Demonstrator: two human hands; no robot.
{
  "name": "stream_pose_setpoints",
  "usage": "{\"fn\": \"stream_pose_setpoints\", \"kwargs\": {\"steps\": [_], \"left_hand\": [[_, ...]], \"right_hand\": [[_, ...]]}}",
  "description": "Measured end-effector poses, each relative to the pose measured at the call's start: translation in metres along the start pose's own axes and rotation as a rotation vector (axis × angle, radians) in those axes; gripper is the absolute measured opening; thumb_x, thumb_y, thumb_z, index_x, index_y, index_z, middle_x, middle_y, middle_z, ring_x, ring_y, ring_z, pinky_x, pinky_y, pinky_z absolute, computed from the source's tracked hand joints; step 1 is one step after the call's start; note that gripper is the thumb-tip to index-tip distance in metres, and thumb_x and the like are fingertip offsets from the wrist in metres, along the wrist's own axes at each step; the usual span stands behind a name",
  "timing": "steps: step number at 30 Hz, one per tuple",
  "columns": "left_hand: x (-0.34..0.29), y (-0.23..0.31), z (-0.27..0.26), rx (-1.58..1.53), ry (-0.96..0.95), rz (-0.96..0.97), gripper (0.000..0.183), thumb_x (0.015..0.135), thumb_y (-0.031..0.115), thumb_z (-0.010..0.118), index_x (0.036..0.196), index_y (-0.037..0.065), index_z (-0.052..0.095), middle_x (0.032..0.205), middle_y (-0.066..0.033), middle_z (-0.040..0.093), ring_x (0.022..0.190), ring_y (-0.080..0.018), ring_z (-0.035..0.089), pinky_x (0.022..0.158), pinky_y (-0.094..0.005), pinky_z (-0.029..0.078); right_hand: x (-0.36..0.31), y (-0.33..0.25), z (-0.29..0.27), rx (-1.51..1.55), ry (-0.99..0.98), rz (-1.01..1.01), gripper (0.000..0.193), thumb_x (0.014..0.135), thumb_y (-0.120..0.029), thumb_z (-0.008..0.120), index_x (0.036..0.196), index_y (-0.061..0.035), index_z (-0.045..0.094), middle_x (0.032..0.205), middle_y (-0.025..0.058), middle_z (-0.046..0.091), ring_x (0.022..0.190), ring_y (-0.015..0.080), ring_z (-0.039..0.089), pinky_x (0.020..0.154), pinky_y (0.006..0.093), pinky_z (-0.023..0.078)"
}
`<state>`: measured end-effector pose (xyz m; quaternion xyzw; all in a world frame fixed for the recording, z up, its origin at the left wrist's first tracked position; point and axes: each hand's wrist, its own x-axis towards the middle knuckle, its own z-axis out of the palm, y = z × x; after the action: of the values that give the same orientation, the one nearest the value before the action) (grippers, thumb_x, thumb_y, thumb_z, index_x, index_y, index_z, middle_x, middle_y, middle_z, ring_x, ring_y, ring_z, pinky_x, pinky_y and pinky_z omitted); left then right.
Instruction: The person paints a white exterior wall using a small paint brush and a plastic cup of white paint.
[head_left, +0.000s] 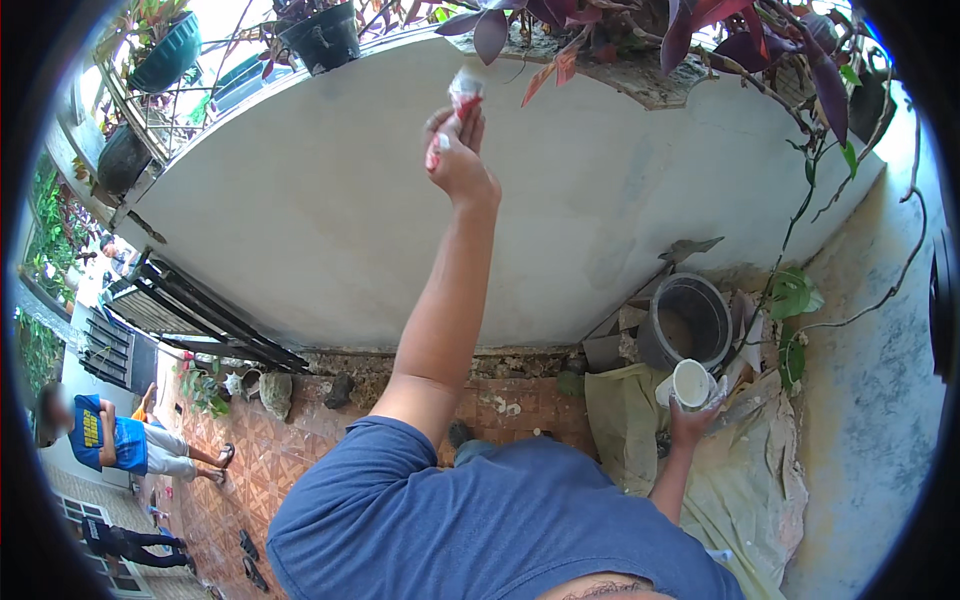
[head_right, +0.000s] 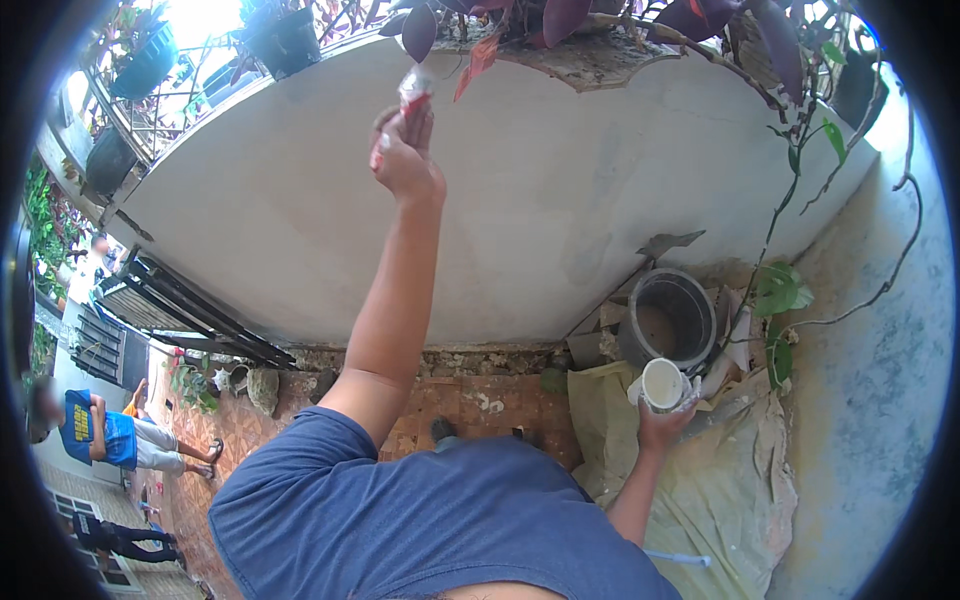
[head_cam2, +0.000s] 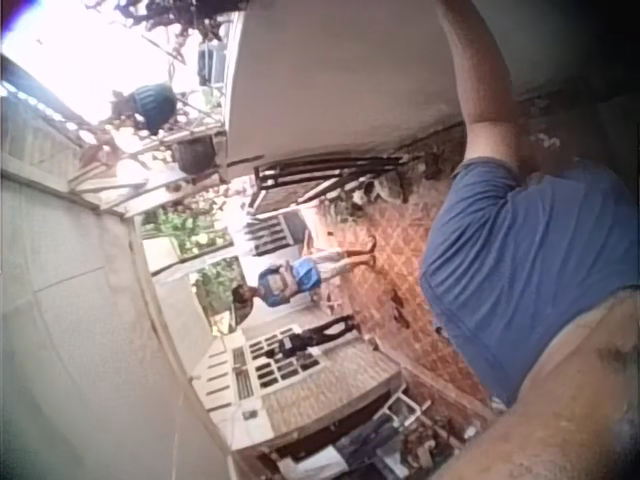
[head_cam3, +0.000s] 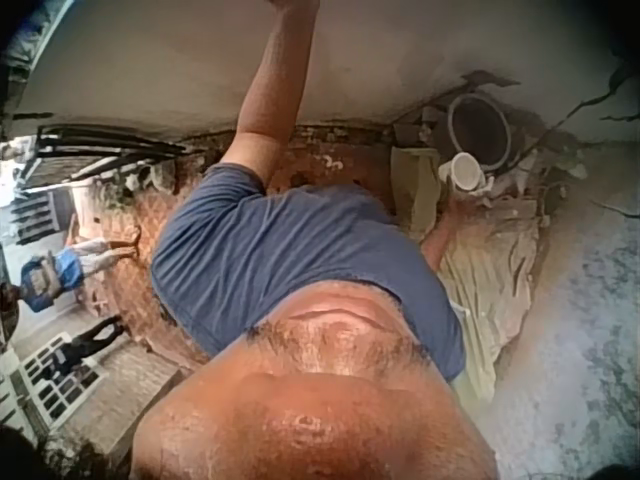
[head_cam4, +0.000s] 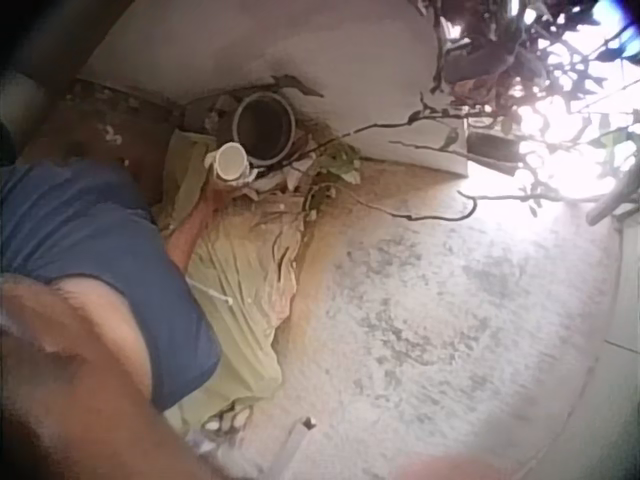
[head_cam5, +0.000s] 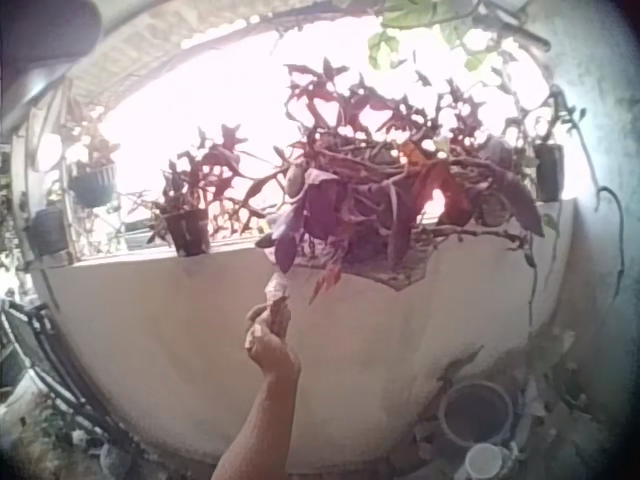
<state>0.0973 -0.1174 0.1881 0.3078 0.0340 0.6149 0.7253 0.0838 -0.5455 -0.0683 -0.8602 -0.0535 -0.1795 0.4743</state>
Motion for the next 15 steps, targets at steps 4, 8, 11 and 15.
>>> {"fn": "stream_pose_setpoints", "kwargs": {"steps": [4, 8, 11, 15], "left_hand": [[-0.036, -0.068, -0.078, 0.023, 0.174, -0.166, 0.009, 0.088, 0.005, 0.047, 0.092, 0.001, 0.053, 0.098, -0.0133, 0.062, 0.093, -0.0246, 0.064, 0.085, -0.0334, 0.052], [-0.097, -0.147, -0.188, 0.237, 0.445, -0.430, 0.006, 0.087, 0.005, 0.050, 0.089, 0.003, 0.055, 0.093, -0.0123, 0.064, 0.085, -0.0228, 0.064, 0.074, -0.0292, 0.052], [-0.098, -0.167, -0.226, 0.282, 0.531, -0.571, 0.003, 0.087, 0.006, 0.053, 0.088, 0.004, 0.054, 0.087, -0.0108, 0.063, 0.078, -0.0198, 0.063, 0.067, -0.0271, 0.050], [-0.051, -0.143, -0.163, 0.214, 0.309, -0.363, 0.004, 0.087, 0.009, 0.055, 0.087, 0.006, 0.054, 0.081, -0.0085, 0.062, 0.076, -0.0182, 0.063, 0.060, -0.0259, 0.048]], "right_hand": [[-0.003, -0.003, 0.001, 0.027, -0.001, 0.007, 0.100, 0.055, -0.006, 0.079, 0.139, 0.0002, 0.025, 0.136, 0.0198, 0.038, 0.127, 0.0327, 0.038, 0.108, 0.0415, 0.028], [-0.005, 0.012, -0.001, 0.011, 0.034, -0.089, 0.102, 0.054, -0.010, 0.080, 0.140, -0.0025, 0.026, 0.134, 0.0198, 0.039, 0.124, 0.0362, 0.039, 0.106, 0.0441, 0.029], [-0.005, 0.009, -0.006, -0.026, 0.033, -0.106, 0.102, 0.053, -0.009, 0.079, 0.140, -0.0020, 0.027, 0.134, 0.0191, 0.039, 0.123, 0.0360, 0.040, 0.106, 0.0439, 0.029], [-0.001, -0.002, -0.010, 0.038, 0.033, -0.024, 0.101, 0.052, -0.009, 0.079, 0.138, -0.0018, 0.028, 0.132, 0.0188, 0.042, 0.122, 0.0345, 0.042, 0.106, 0.0434, 0.029]]}}
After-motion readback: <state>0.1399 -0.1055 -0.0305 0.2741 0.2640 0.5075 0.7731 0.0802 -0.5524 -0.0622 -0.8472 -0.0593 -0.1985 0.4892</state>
